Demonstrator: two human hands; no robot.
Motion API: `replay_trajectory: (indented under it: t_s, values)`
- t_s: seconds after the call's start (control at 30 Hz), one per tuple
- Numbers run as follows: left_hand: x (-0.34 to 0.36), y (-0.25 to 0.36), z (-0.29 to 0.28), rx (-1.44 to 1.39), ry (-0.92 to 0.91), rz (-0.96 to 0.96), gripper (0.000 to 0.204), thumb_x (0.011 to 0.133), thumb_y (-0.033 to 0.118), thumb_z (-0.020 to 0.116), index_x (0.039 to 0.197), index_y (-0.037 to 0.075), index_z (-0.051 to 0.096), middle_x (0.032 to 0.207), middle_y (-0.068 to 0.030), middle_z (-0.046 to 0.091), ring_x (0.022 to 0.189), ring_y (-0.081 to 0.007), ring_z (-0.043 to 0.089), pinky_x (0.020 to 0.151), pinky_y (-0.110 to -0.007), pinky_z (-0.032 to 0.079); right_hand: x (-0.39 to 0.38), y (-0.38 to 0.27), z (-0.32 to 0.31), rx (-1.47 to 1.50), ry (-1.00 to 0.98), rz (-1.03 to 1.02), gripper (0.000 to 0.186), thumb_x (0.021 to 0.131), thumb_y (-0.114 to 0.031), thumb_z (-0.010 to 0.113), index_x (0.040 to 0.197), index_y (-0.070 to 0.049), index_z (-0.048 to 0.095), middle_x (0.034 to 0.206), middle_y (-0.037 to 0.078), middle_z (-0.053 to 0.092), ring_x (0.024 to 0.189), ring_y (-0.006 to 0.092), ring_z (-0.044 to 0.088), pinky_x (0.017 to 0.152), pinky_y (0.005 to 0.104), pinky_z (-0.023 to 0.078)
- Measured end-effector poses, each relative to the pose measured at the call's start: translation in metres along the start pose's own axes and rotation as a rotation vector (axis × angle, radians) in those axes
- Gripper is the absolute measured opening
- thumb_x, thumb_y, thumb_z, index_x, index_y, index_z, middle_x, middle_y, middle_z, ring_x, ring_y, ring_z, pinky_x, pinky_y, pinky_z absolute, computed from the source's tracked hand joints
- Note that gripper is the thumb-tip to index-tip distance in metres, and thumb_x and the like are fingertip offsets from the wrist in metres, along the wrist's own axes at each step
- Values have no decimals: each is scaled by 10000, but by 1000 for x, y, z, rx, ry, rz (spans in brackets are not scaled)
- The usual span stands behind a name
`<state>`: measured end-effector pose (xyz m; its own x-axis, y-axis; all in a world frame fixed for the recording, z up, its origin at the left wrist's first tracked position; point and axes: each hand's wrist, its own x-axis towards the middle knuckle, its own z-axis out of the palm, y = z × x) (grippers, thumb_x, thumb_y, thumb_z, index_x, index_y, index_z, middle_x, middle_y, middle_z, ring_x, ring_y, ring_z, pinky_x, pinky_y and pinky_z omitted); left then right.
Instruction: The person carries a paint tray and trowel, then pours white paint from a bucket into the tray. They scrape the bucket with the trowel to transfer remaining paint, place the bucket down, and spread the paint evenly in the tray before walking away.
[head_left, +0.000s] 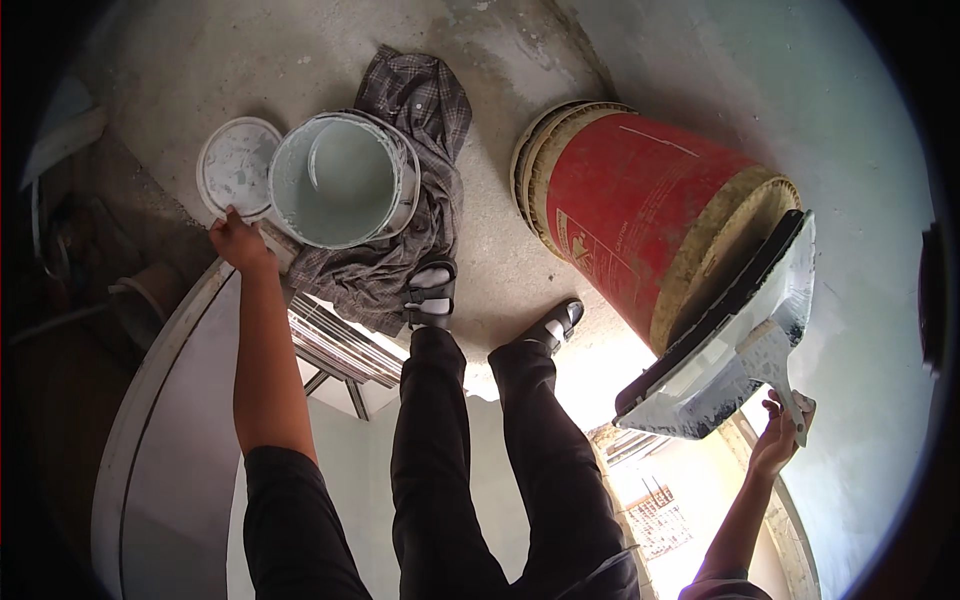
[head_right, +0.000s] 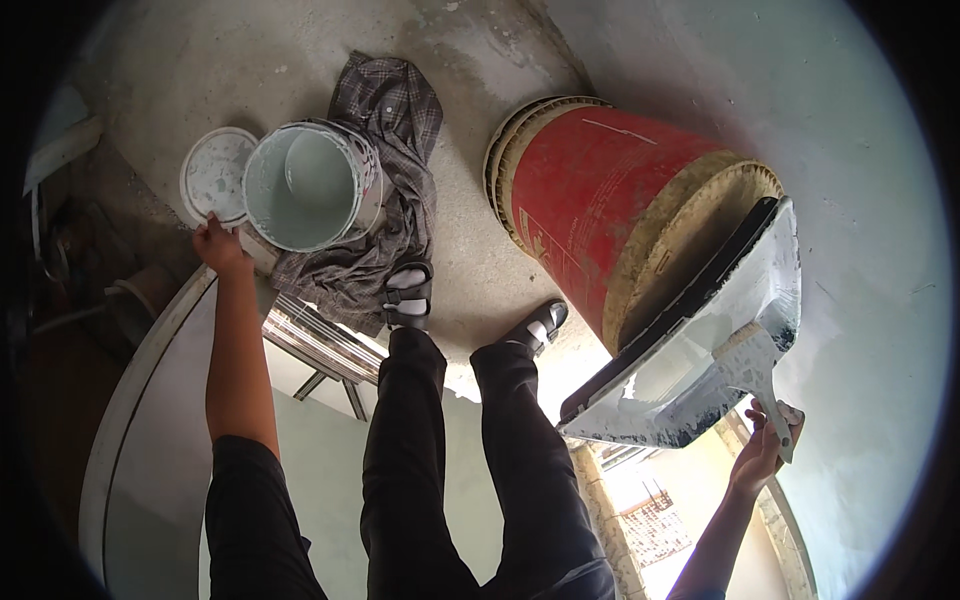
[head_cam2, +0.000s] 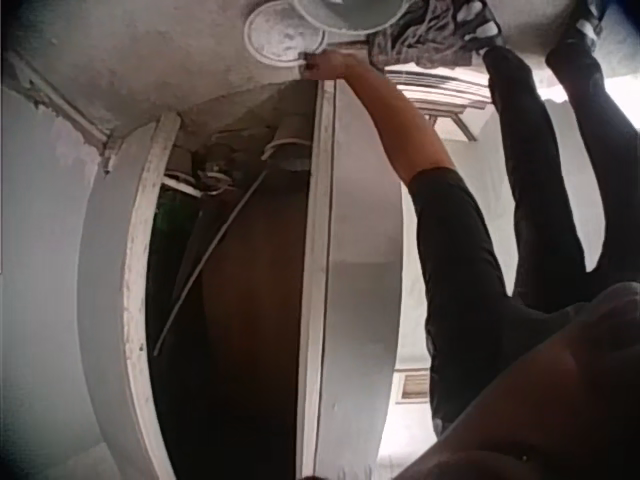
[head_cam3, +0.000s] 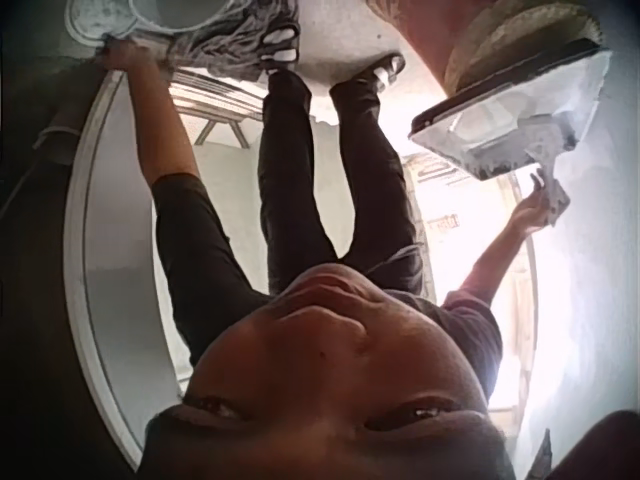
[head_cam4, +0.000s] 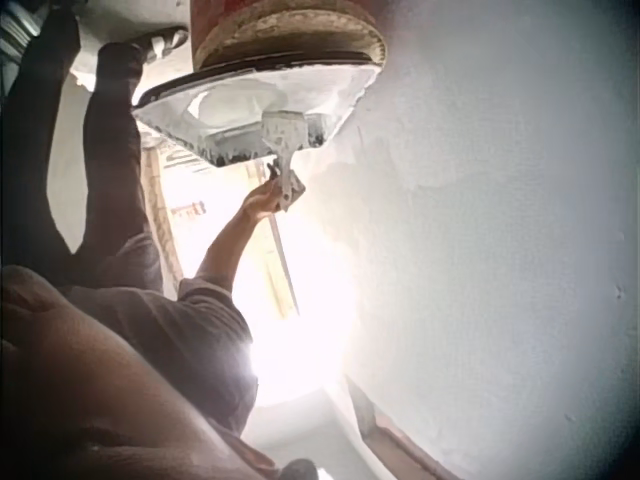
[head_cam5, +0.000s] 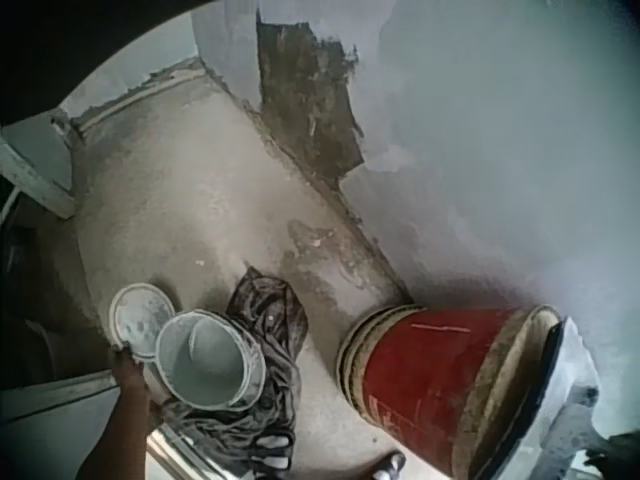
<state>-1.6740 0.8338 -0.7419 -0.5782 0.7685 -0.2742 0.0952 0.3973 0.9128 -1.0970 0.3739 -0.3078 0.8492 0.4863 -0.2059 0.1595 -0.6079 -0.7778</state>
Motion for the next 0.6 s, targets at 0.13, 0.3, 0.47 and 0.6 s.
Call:
replay_trajectory:
  t_s: [0.13, 0.3, 0.47, 0.6]
  values:
    - [3, 76, -46, 98, 19, 300, 290, 1019, 221, 605, 1086, -30, 478, 1050, -142, 598, 911, -191, 571, 835, -331, 477, 3, 4, 3, 54, 17, -8, 276, 976, -158, 523, 1220, -27, 517, 1091, 129, 653, 1025, 253, 654, 849, 388, 497]
    - [-92, 167, -46, -224, -205, 13, 184, 1037, 186, 577, 1127, 50, 491, 1110, -91, 610, 1000, -193, 615, 898, -404, 521, 3, 2, 4, 48, 7, -18, 284, 948, -169, 597, 1176, -15, 525, 1054, 96, 615, 970, 242, 666, 843, 382, 513]
    - [-136, 145, -26, -127, -369, -183, 196, 1028, 181, 590, 1151, 53, 507, 1122, -60, 618, 1014, -183, 614, 903, -413, 524, 7, 2, 7, 56, -20, -35, 246, 932, -126, 577, 1141, -7, 526, 1027, 93, 607, 946, 229, 659, 850, 374, 515]
    - [-130, 107, -7, 124, -360, -10, 181, 1015, 172, 605, 1120, 30, 568, 1065, -64, 647, 991, -171, 617, 885, -362, 503, 7, 0, 8, 81, -20, -29, 230, 923, -75, 551, 1136, 5, 519, 1026, 109, 607, 941, 229, 658, 872, 365, 518]
